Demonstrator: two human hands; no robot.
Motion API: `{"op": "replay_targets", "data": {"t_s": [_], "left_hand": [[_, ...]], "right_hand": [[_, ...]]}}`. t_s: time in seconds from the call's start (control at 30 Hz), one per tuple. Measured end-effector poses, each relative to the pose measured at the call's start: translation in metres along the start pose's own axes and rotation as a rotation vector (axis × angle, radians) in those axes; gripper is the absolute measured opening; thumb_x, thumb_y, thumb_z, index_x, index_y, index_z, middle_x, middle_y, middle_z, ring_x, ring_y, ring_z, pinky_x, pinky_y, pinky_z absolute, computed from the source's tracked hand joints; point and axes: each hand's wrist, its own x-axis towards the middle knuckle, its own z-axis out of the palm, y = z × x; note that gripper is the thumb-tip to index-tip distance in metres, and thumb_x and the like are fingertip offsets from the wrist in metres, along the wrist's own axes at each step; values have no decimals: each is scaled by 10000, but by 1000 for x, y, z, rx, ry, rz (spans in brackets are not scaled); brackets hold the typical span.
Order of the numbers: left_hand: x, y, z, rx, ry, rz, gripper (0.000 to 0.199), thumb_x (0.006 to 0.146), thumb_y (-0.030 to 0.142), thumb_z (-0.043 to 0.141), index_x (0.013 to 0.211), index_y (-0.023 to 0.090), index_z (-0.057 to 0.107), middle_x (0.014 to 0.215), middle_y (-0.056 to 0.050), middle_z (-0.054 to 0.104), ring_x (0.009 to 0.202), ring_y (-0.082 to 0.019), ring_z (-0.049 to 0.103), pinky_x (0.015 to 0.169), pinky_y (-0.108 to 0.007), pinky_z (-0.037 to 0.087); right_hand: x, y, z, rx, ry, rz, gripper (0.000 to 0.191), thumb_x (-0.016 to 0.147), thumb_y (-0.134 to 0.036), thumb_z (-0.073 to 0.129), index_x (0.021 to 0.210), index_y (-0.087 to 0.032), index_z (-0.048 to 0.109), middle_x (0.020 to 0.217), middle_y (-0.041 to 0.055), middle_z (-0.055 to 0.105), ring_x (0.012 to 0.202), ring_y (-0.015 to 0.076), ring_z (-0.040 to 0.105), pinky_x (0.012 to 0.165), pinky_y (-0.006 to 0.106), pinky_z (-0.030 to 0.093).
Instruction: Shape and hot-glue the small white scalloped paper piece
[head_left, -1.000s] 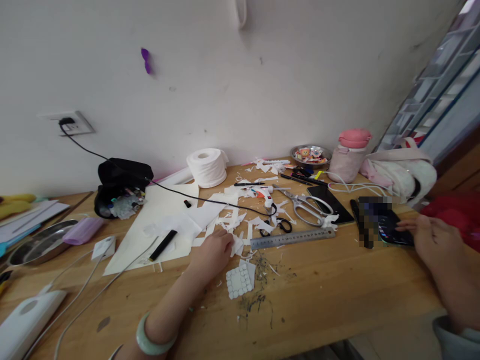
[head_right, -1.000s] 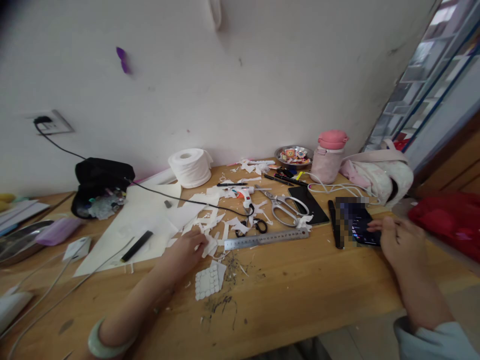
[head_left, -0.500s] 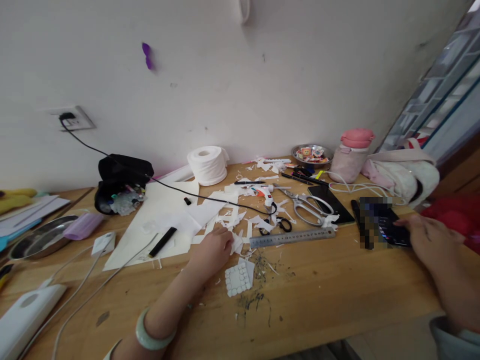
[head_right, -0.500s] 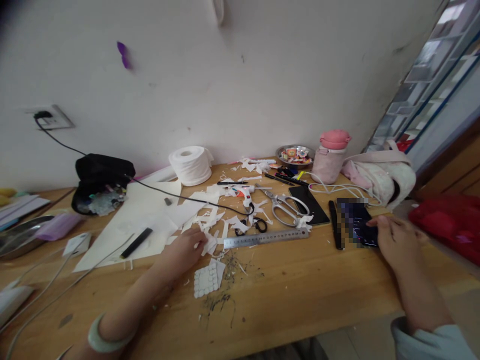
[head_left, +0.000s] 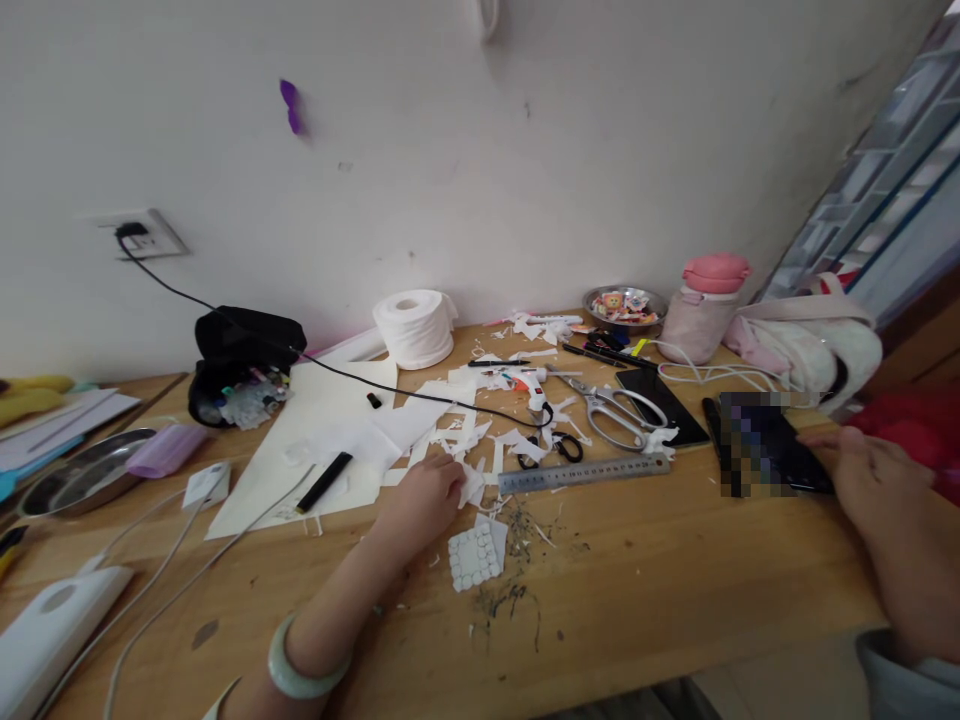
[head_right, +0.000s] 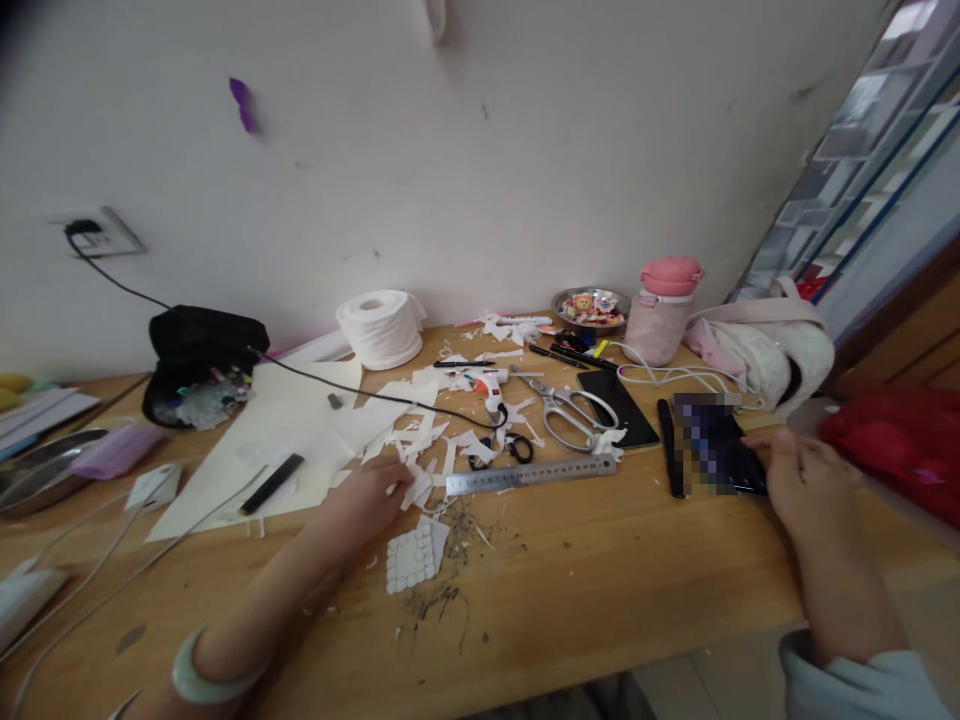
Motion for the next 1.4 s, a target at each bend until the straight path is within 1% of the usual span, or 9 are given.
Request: {"op": "replay_targets", "data": {"t_s": [0.17, 0.5, 0.57, 0.67, 0.73, 0.93, 1.13, 1.23, 1.4], "left_hand": [[0, 2, -1, 36, -16, -5, 239, 818, 93, 399, 708, 174, 595, 836, -42, 604, 806, -165, 562, 692, -263, 398], [0, 0, 0, 63, -9, 40, 246, 814, 83, 400, 746, 174, 617, 852, -44, 611, 811, -171, 566, 706, -273, 399], [0, 0, 0, 65, -5, 38, 247, 819, 86, 401, 745, 174, 620, 850, -45, 611, 809, -171, 566, 703, -269, 400], [0, 1, -1, 57, 3, 44, 255, 828, 89, 395, 722, 172, 612, 831, -44, 608, 801, -169, 564, 705, -268, 405], [0, 1, -1, 55, 5, 48, 257, 831, 92, 392, 721, 171, 611, 830, -47, 608, 800, -172, 564, 708, -272, 408], [0, 0, 0, 49, 7, 49, 255, 836, 105, 392, 734, 172, 615, 849, -51, 605, 811, -171, 566, 713, -269, 412], [0, 1, -1, 47, 18, 52, 254, 835, 106, 388, 706, 174, 596, 828, -48, 600, 803, -175, 565, 709, -273, 414], [0, 1, -1, 48, 3, 46, 251, 829, 99, 391, 717, 171, 604, 831, -46, 604, 794, -171, 564, 704, -272, 408], [-1, 0, -1, 36, -6, 51, 251, 829, 98, 392, 749, 166, 619, 848, -52, 609, 802, -171, 563, 705, -276, 401]], "right_hand": [[2, -6, -6, 47, -79, 100, 531, 792, -396, 197, 728, -184, 680, 902, 144, 703, 969, 288, 622, 871, 421, 444], [2, -11, -9, 138, -99, 17, 419, 765, -391, 258, 650, -229, 627, 862, 99, 715, 950, 277, 626, 863, 432, 441], [2, -15, -13, 163, -117, 64, 385, 744, -395, 276, 586, -238, 590, 753, 90, 706, 875, 276, 640, 825, 424, 455], [0, -20, -18, 202, -110, 186, 362, 726, -401, 283, 518, -242, 533, 525, 77, 613, 652, 270, 628, 682, 401, 477], [-1, -20, -20, 223, -97, 223, 358, 725, -408, 284, 511, -242, 519, 486, 71, 581, 596, 267, 610, 631, 395, 470], [-1, -15, -16, 244, -92, 173, 344, 741, -389, 307, 540, -234, 539, 522, 75, 610, 668, 283, 632, 664, 404, 466], [-1, -21, -20, 232, -124, 232, 359, 754, -382, 305, 525, -235, 539, 568, 88, 638, 704, 273, 637, 689, 389, 466], [-1, -22, -22, 217, -121, 228, 376, 757, -393, 296, 528, -233, 547, 640, 104, 671, 776, 277, 640, 724, 387, 462], [-1, -18, -19, 215, -103, 207, 387, 742, -395, 287, 521, -229, 557, 647, 105, 678, 764, 276, 639, 702, 386, 463]]}}
